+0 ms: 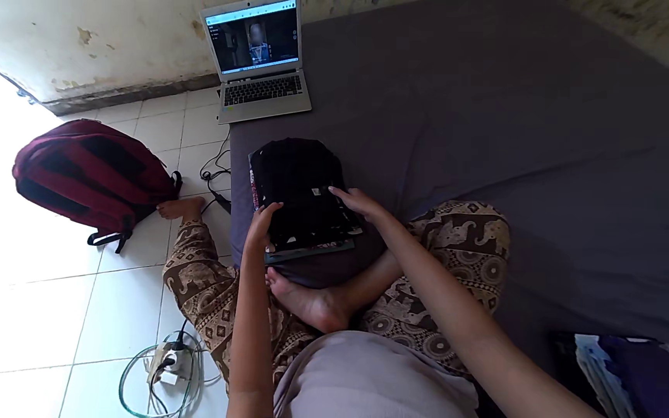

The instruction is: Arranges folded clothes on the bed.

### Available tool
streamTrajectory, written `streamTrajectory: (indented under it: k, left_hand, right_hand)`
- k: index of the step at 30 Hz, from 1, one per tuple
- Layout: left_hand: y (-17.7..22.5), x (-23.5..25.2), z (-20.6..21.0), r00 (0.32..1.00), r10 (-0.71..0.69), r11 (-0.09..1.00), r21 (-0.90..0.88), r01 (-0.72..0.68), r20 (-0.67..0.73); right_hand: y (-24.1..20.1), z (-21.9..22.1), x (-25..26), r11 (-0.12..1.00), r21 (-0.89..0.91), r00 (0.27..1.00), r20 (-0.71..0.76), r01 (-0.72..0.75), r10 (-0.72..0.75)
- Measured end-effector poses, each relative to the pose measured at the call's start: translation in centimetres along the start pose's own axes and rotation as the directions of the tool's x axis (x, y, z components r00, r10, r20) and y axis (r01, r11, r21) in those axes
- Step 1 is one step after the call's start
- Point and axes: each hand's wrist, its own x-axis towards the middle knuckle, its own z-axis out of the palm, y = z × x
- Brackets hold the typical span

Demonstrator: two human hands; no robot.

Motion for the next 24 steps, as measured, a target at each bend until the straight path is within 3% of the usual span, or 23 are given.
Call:
streamTrajectory:
  k: [7,10,15,19,24]
  left_hand:
    - [0.0,0.9,-1.3,0.985,-0.015,0.997,-0.067,0.027,0.173]
    - [0.2,1.1,-1.2,0.982,0.007,0.993,-0.117,0.015,0.189]
    - [0.6,0.8,-1.0,0.984,0.027,0.987,-0.158,0.001,0.176]
    - [2.1,-0.3,0.5,0.979,0.056,0.994,-0.102,-0.036,0.198]
    - [4.2,-0.7,6.4,0.933,0.151,0.988,-0.080,-0.132,0.326]
  right_hand:
    - [0.7,-1.5,1.5,0.941,0.337,0.994,0.107,-0.045,0.009]
    - [0.1,-2.1,1.0,0.934,0.356,0.973,0.226,-0.045,-0.039]
    - [-0.8,-2.2,1.0,0.903,0.425,0.959,0.277,-0.064,-0.062]
    - [-0.5,-3.6,0.8,0.925,0.378,0.969,0.209,0.042,-0.130]
    - [0.5,-10.7,-0.1,0.935,0.292,0.971,0.066,0.200,-0.229]
